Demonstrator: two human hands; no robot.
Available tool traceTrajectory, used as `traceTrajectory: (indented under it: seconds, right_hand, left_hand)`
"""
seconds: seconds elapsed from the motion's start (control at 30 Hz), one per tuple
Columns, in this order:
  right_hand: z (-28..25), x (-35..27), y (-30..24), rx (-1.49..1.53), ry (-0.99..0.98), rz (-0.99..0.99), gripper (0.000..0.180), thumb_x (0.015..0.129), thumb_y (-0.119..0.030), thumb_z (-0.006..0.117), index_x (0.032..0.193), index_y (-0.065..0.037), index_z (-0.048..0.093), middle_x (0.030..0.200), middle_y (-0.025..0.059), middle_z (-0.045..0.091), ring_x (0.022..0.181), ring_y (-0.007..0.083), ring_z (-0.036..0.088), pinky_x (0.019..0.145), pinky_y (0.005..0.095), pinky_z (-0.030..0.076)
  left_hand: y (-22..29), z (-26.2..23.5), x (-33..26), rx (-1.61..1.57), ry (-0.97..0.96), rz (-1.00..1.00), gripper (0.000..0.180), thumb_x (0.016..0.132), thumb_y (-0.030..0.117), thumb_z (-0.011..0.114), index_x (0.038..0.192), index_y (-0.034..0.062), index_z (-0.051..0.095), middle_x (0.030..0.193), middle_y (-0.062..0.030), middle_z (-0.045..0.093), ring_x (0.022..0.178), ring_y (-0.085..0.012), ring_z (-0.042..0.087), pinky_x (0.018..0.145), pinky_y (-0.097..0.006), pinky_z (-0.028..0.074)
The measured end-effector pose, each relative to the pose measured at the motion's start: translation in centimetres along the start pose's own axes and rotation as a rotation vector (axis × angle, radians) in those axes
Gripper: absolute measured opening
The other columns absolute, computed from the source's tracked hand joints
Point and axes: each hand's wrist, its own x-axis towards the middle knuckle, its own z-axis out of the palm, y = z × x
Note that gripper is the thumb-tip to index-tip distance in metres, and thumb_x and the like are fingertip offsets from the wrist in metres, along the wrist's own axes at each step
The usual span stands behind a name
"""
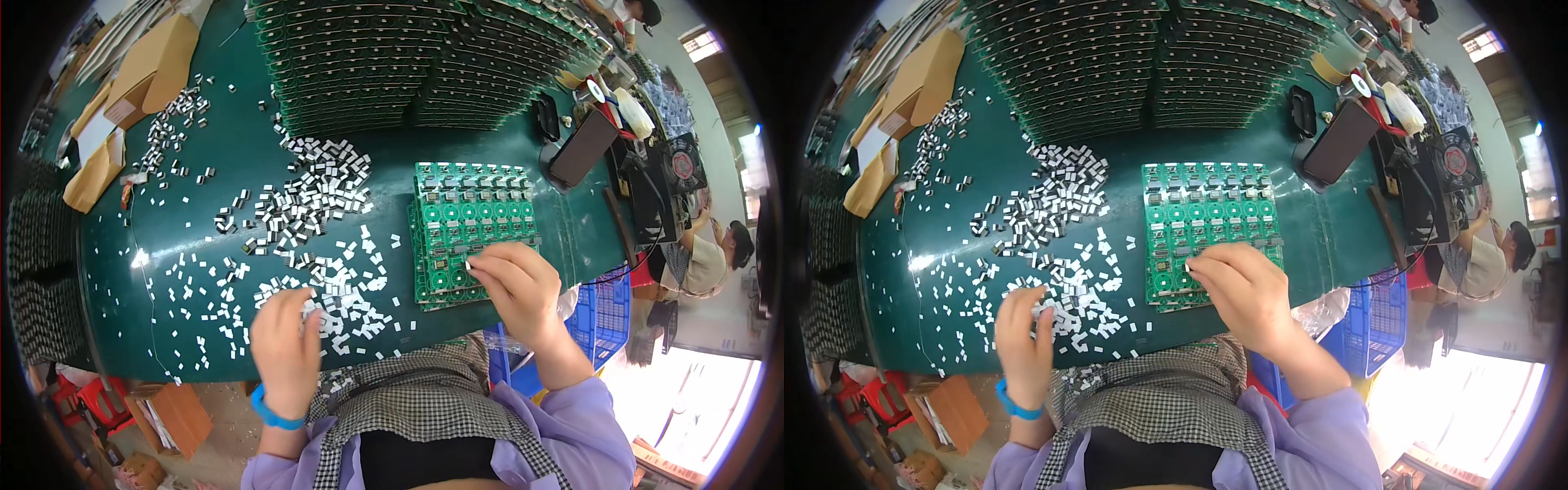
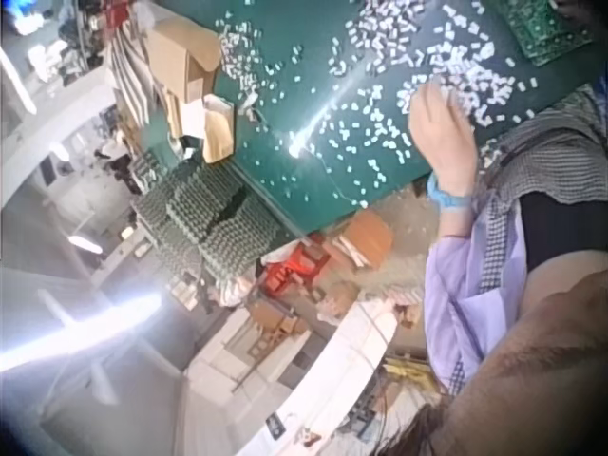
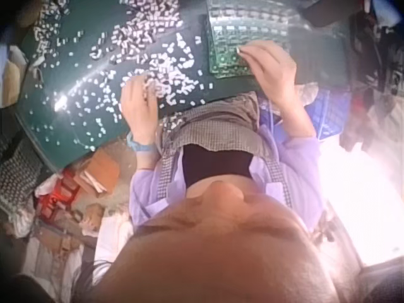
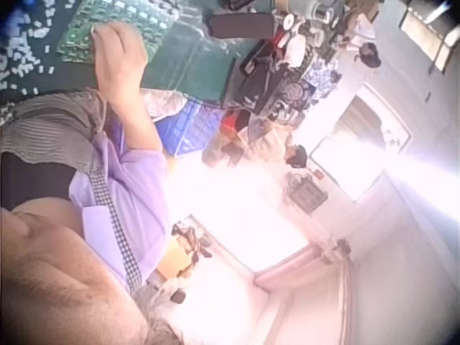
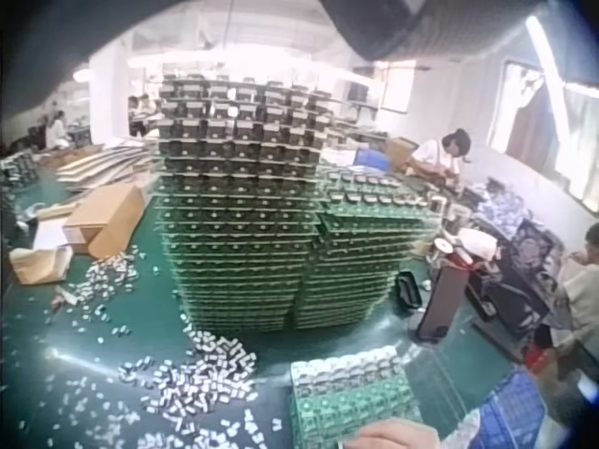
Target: The person assembles electronic components by attaching small parts together by hand, inserts the components into circuit boards, and stacks the circuit boards.
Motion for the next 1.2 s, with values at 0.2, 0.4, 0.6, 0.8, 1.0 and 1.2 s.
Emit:
traceTrajectory:
  seconds: [0.2,0.4,0.6,0.8,1.0,1.2]
  right_hand:
    - [-0.3,0.6,0.4,-0.11,-0.153,-0.115,0.028,0.065,0.005,0.066,0.092,-0.001,0.064,0.088,0.0096,0.062,0.077,0.0256,0.063,0.064,0.033,0.053]
    - [-0.6,1.2,0.0,-0.138,-0.205,-0.148,0.03,0.064,0.005,0.063,0.093,0.0,0.064,0.09,0.0092,0.061,0.08,0.0257,0.063,0.066,0.0334,0.053]
    - [-0.6,1.3,0.2,-0.123,-0.242,-0.122,0.029,0.064,0.005,0.064,0.092,-0.001,0.063,0.089,0.0088,0.06,0.08,0.0255,0.063,0.066,0.0337,0.053]
    - [-0.5,1.2,0.5,-0.128,-0.212,-0.139,0.029,0.064,0.006,0.064,0.092,-0.001,0.063,0.089,0.0082,0.06,0.08,0.0249,0.062,0.065,0.0334,0.053]
    - [-0.4,1.3,0.5,-0.117,-0.219,-0.151,0.029,0.064,0.006,0.064,0.092,-0.001,0.063,0.089,0.008,0.06,0.08,0.0245,0.062,0.064,0.0332,0.053]
    - [-0.1,0.8,0.5,-0.162,-0.164,-0.174,0.027,0.065,0.002,0.067,0.091,-0.003,0.064,0.087,0.0066,0.061,0.074,0.0222,0.063,0.06,0.0315,0.052]
  left_hand:
    - [-2.0,-1.2,-0.6,0.061,-0.114,0.027,0.024,0.075,-0.003,0.064,0.098,-0.0004,0.06,0.094,-0.011,0.057,0.087,-0.0297,0.054,0.076,-0.038,0.044]
    - [-2.8,-0.5,-0.8,0.015,-0.076,0.007,0.018,0.073,-0.005,0.065,0.091,-0.0005,0.062,0.087,-0.0119,0.057,0.083,-0.029,0.057,0.073,-0.036,0.045]
    - [-2.2,-0.1,-0.3,-0.002,-0.008,0.044,0.014,0.075,-0.004,0.064,0.088,-0.0019,0.062,0.088,-0.0119,0.06,0.081,-0.0281,0.058,0.072,-0.035,0.046]
    - [-1.4,0.1,-0.3,-0.159,0.048,-0.042,0.015,0.075,-0.004,0.065,0.09,-0.0006,0.062,0.091,-0.0128,0.064,0.083,-0.0276,0.061,0.074,-0.035,0.047]
    - [2.0,1.4,0.2,-0.624,-0.189,-0.07,0.014,0.077,-0.003,0.065,0.091,-0.0016,0.063,0.093,-0.013,0.065,0.084,-0.026,0.063,0.077,-0.033,0.049]
    - [4.7,4.6,1.2,-0.874,-0.357,0.044,0.014,0.078,-0.004,0.063,0.092,-0.0022,0.064,0.101,-0.0122,0.064,0.091,-0.0213,0.061,0.079,-0.03,0.049]
